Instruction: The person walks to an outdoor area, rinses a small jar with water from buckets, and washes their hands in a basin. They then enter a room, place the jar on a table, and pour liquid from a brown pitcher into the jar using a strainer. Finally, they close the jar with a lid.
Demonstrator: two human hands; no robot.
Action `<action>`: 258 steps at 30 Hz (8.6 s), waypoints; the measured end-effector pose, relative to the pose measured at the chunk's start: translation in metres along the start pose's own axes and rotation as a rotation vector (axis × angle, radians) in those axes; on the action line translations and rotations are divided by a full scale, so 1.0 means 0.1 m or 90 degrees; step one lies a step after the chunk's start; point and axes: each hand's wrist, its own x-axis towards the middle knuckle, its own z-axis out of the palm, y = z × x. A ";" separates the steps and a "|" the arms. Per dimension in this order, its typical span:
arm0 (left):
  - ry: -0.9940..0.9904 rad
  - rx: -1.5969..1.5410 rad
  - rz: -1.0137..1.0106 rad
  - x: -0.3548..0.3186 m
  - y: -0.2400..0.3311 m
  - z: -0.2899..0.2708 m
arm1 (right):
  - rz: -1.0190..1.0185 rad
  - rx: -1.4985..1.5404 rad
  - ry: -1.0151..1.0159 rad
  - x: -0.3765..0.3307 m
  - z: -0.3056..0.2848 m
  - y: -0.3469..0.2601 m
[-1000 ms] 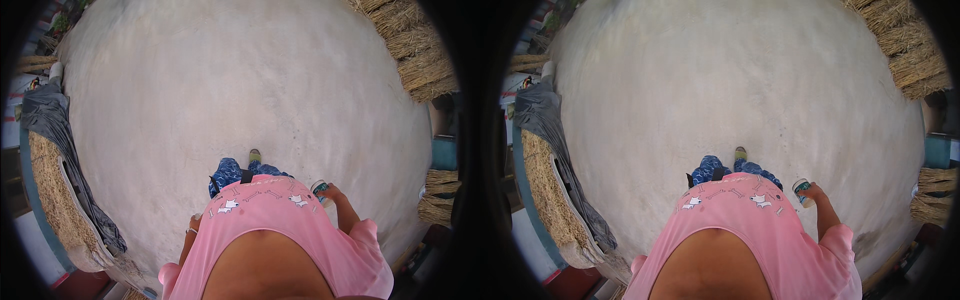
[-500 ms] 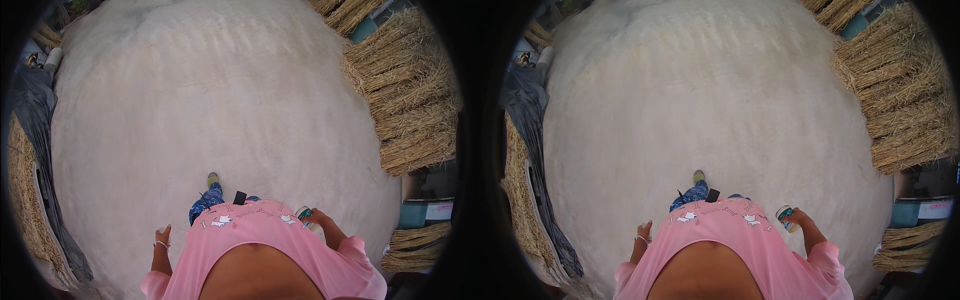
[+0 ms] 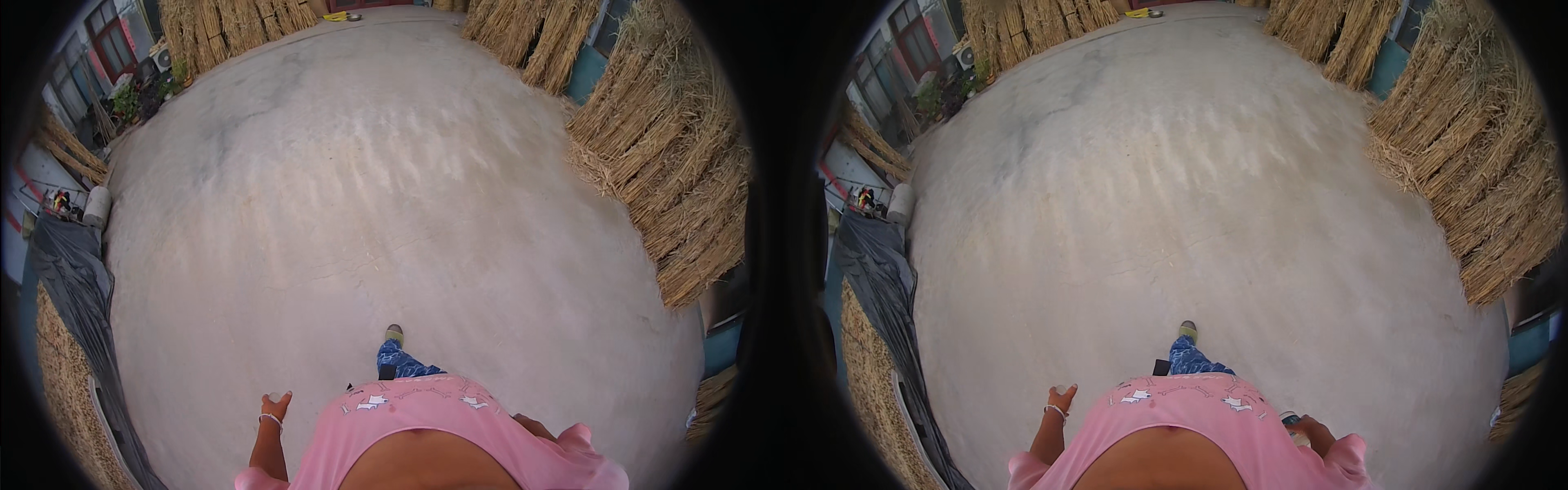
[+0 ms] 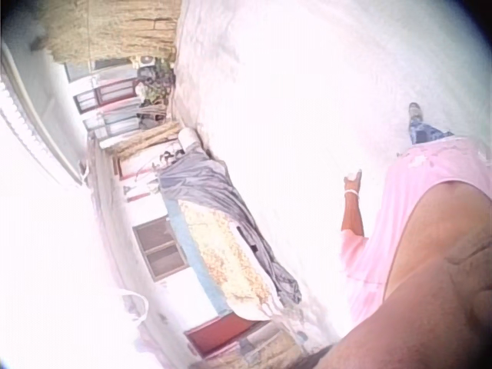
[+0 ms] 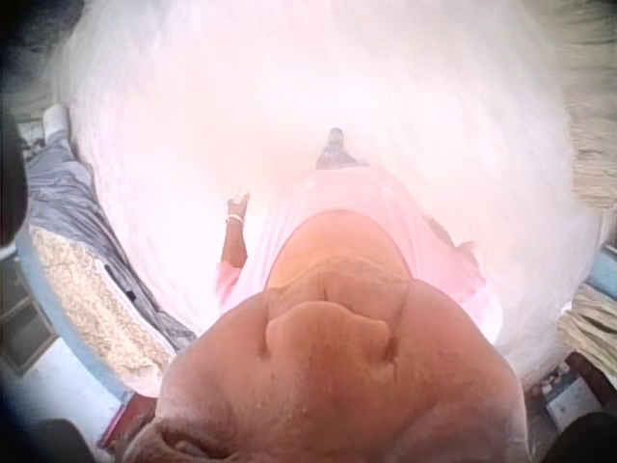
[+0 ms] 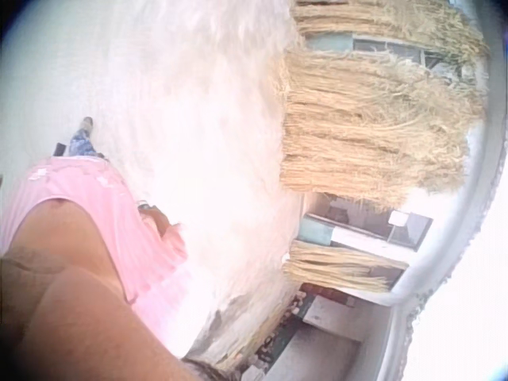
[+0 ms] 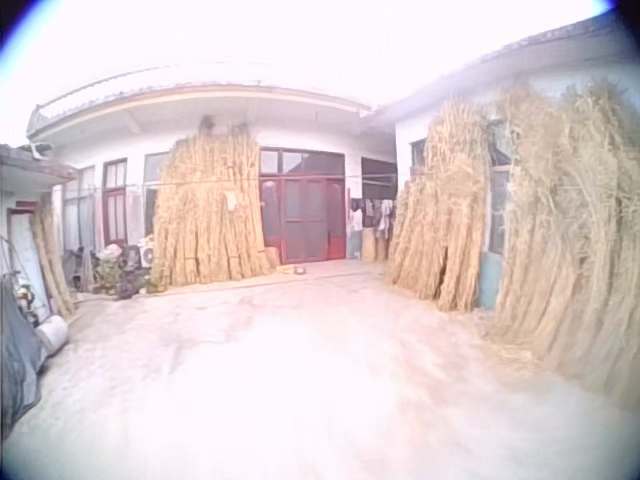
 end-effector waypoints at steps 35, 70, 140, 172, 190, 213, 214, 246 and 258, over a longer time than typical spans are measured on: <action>-0.060 0.054 0.030 3.98 7.12 -0.86 | 0.027 0.108 -0.050 1.00 -4.14 -5.24; -0.132 0.195 0.191 6.85 15.19 0.08 | -0.035 0.008 0.014 3.28 -11.23 -9.92; -0.157 0.007 -0.038 13.70 28.08 -0.31 | -0.037 -0.100 0.029 4.93 -23.41 -21.45; -0.290 0.095 -0.138 16.09 33.17 0.46 | -0.133 -0.010 0.231 6.73 -29.86 -25.96; -0.184 0.025 0.280 17.52 40.35 0.69 | 0.047 0.210 -0.096 7.42 -30.24 -26.16; -0.287 -0.061 -0.031 18.41 42.23 1.88 | -0.093 0.082 0.255 8.63 -37.90 -29.57; -0.306 -0.055 -0.016 18.78 41.96 2.00 | -0.118 0.071 0.239 8.71 -38.03 -29.81; 0.079 -0.176 0.680 18.68 54.08 1.73 | -0.027 0.147 0.146 10.53 -42.88 -31.53; 0.352 -0.325 0.570 19.59 56.58 1.20 | -0.195 -0.070 0.235 10.02 -45.35 -34.24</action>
